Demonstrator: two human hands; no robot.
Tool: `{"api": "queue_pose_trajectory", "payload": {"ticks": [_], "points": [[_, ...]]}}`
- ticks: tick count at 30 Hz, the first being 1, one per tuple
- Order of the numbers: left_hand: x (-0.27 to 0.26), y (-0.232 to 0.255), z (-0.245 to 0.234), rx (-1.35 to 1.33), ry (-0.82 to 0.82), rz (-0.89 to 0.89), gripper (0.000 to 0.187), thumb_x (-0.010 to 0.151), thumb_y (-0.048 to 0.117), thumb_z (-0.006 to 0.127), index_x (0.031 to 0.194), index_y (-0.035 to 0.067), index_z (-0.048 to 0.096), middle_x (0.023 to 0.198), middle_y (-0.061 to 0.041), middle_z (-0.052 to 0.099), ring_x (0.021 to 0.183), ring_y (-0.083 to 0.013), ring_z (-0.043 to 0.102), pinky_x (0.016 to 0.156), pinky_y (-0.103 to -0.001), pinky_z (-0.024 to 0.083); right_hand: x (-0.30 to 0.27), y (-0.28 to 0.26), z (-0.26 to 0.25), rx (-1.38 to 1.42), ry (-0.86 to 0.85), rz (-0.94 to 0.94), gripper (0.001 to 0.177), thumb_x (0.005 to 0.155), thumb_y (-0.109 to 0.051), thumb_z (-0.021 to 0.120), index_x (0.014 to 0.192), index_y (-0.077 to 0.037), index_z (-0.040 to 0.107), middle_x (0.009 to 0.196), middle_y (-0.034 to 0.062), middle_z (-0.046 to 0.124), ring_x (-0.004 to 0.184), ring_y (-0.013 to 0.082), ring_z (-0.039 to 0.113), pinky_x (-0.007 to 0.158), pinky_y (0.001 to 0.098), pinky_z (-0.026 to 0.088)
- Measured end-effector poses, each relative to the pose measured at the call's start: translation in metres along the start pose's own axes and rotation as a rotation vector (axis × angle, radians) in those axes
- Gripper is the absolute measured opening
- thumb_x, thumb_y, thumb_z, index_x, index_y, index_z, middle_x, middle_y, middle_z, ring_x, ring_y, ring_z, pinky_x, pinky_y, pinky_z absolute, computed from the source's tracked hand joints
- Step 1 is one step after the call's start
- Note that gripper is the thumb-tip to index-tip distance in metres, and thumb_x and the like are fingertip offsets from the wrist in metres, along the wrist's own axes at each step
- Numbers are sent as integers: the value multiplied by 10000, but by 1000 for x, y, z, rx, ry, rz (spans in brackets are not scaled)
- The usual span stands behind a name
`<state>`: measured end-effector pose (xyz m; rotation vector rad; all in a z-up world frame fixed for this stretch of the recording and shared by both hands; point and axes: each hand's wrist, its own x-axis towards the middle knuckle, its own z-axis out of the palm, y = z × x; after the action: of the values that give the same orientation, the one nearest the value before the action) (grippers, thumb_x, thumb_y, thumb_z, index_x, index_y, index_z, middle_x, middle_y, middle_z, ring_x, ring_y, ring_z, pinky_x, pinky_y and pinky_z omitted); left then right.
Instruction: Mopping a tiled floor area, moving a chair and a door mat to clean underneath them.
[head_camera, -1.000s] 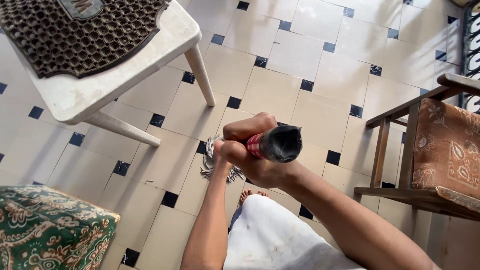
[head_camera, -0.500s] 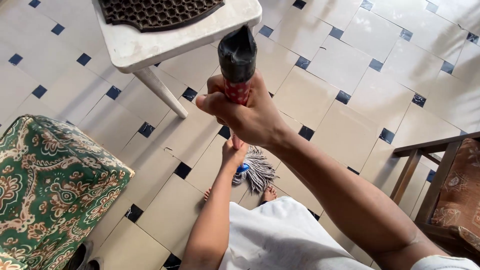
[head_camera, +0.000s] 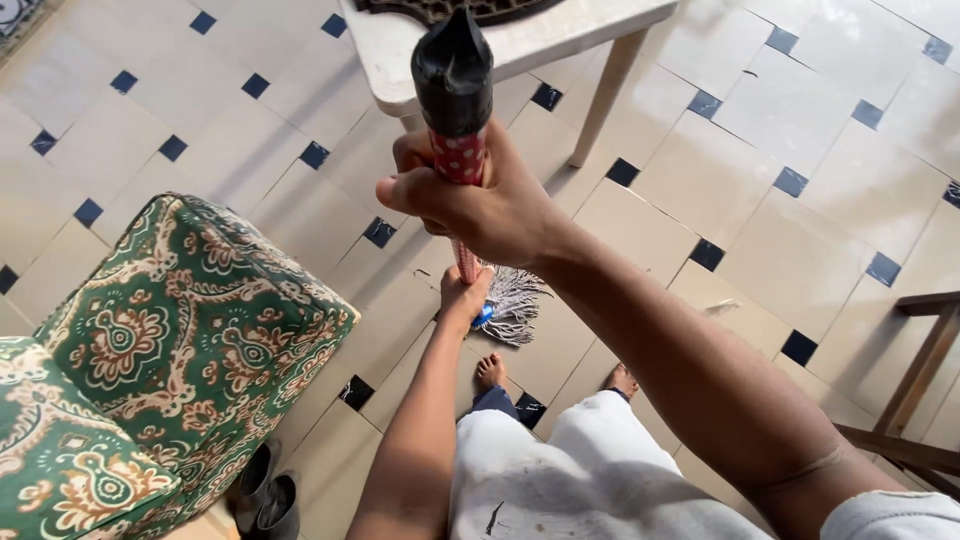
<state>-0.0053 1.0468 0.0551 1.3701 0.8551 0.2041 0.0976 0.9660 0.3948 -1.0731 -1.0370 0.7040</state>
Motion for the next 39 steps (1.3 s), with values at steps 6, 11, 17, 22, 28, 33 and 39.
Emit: {"api": "queue_pose_trajectory", "payload": {"ticks": [6, 11, 17, 22, 28, 33, 39], "points": [[11, -47, -27, -20, 31, 72, 333, 919, 165, 726, 703, 56, 498, 656, -4, 520, 603, -100, 477, 570, -326, 439, 36, 6, 48, 34, -27, 131, 321, 974, -132, 682, 735, -81, 474, 632, -43, 459, 546, 58, 475, 484, 253, 392], [21, 65, -62, 276, 196, 777, 338, 895, 137, 743, 1095, -70, 565, 1056, -193, 607, 946, -278, 564, 825, -409, 459, 57, 12, 71, -32, -59, 117, 286, 931, -156, 714, 787, -83, 477, 698, -54, 474, 657, 42, 489, 607, 250, 429], [76, 14, -134, 134, 281, 141, 339, 874, 279, 743, 1056, -3, 695, 928, -88, 736, 835, -152, 662, 785, -334, 523, 88, 47, 55, -131, -203, 15, 385, 976, -185, 674, 689, -68, 446, 641, -43, 425, 619, 60, 450, 574, 282, 362], [37, 21, -132, 184, 287, 42, 283, 855, 283, 754, 913, 10, 710, 703, -23, 676, 681, -130, 575, 677, -346, 498, 100, 46, 40, -106, -322, 2, 413, 983, -159, 650, 675, -57, 395, 619, -49, 372, 580, 70, 388, 560, 293, 330], [106, -142, -100, 40, 154, 126, 605, 1086, 190, 807, 794, -179, 425, 727, -242, 430, 758, -203, 375, 741, -449, 427, 113, 30, 59, -95, -237, 168, 401, 965, -154, 662, 674, -59, 401, 629, -41, 370, 592, 64, 398, 540, 292, 340], [108, 7, -109, -4, 33, 126, 532, 1060, 201, 795, 862, -136, 434, 792, -210, 442, 798, -195, 397, 757, -439, 429, 117, 32, 83, -158, -107, 47, 364, 971, -175, 682, 716, -50, 455, 667, -36, 404, 631, 57, 434, 572, 298, 371], [65, 5, -149, -18, -120, 96, 457, 1029, 214, 781, 943, -85, 446, 869, -171, 458, 846, -186, 423, 777, -428, 433, 112, 42, 144, -195, -19, 76, 387, 1005, -189, 647, 701, -56, 445, 647, -42, 367, 608, 60, 412, 545, 292, 341]]}}
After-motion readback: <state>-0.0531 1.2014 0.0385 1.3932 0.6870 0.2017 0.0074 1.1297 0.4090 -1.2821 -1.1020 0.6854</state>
